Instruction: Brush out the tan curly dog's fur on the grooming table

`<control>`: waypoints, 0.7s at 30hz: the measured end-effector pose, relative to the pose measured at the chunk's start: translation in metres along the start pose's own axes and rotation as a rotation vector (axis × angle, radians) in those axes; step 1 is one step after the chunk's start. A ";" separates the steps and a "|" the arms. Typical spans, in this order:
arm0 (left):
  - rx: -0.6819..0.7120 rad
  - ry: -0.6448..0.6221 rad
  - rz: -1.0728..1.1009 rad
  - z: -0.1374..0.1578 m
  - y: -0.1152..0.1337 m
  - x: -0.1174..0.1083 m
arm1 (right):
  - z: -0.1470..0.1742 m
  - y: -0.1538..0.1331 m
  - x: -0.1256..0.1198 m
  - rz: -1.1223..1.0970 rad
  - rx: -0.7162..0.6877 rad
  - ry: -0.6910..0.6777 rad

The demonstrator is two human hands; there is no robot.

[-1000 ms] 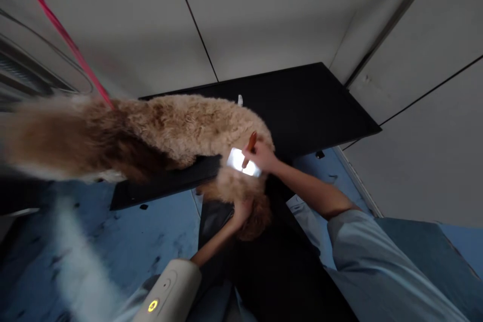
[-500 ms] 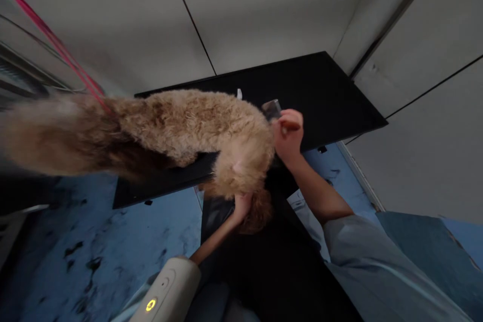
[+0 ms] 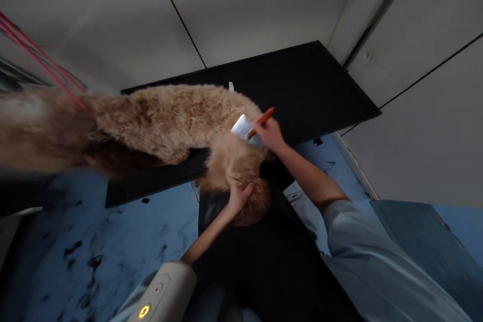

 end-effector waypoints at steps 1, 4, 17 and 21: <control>0.016 -0.006 -0.026 0.000 0.002 -0.001 | -0.001 -0.003 -0.006 0.009 -0.036 0.134; -0.009 -0.053 -0.031 0.002 0.007 -0.002 | 0.000 -0.014 0.008 0.013 -0.146 -0.159; -0.114 -0.131 0.085 0.009 0.032 -0.002 | -0.008 -0.018 0.015 0.004 -0.075 -0.286; -0.154 -0.068 0.103 0.011 0.043 -0.007 | -0.021 -0.014 0.000 -0.082 -0.165 -0.073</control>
Point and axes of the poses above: each hand's wrist, its own z-axis away from the middle knuckle, its own x-axis out of the palm, y = z × x, the point moved 4 cm from there along -z, towards the middle knuckle
